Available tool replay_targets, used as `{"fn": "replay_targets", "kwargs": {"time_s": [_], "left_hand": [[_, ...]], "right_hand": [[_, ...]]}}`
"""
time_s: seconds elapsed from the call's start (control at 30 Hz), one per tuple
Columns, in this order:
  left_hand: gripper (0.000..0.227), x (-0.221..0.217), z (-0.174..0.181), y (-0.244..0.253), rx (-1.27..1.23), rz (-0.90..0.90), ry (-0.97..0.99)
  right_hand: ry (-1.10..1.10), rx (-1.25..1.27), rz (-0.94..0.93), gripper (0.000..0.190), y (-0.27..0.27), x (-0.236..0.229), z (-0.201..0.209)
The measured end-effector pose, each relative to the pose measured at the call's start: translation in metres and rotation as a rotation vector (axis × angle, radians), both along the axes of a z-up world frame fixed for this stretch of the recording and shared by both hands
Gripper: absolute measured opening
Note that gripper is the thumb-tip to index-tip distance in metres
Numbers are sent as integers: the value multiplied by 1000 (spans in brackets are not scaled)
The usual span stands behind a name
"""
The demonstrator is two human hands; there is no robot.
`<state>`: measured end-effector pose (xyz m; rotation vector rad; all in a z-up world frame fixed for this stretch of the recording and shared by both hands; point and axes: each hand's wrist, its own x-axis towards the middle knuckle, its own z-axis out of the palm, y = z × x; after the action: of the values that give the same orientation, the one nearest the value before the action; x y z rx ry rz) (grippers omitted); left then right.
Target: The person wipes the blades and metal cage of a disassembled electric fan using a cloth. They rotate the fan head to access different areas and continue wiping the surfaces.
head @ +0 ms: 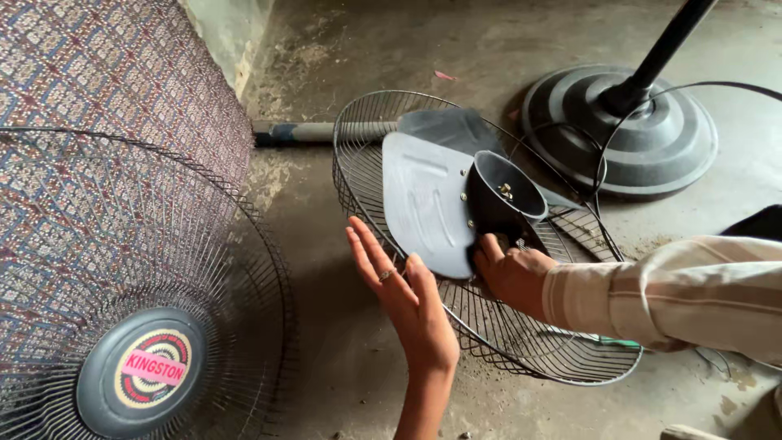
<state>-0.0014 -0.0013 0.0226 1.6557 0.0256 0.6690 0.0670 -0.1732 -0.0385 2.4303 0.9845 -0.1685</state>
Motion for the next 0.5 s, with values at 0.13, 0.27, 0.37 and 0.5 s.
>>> {"fn": "replay_targets", "kwargs": {"time_s": [0.13,0.27,0.37,0.5], "left_hand": [[70,-4,-2,-3,-11,9,27],[69,2,-2,-5,-31,5,8],[70,0,-2,-4,-55,-11,11],[70,-3,-5,-1,-26,-21,28]], "right_hand": [[179,-77,-89,48,-33,-14,-21],[367,-199,-216,53,-53,-10,-57],[481,-389,-191,56,-75,-12,-82],[499,-428,-85,50,-94,-2,-102]]}}
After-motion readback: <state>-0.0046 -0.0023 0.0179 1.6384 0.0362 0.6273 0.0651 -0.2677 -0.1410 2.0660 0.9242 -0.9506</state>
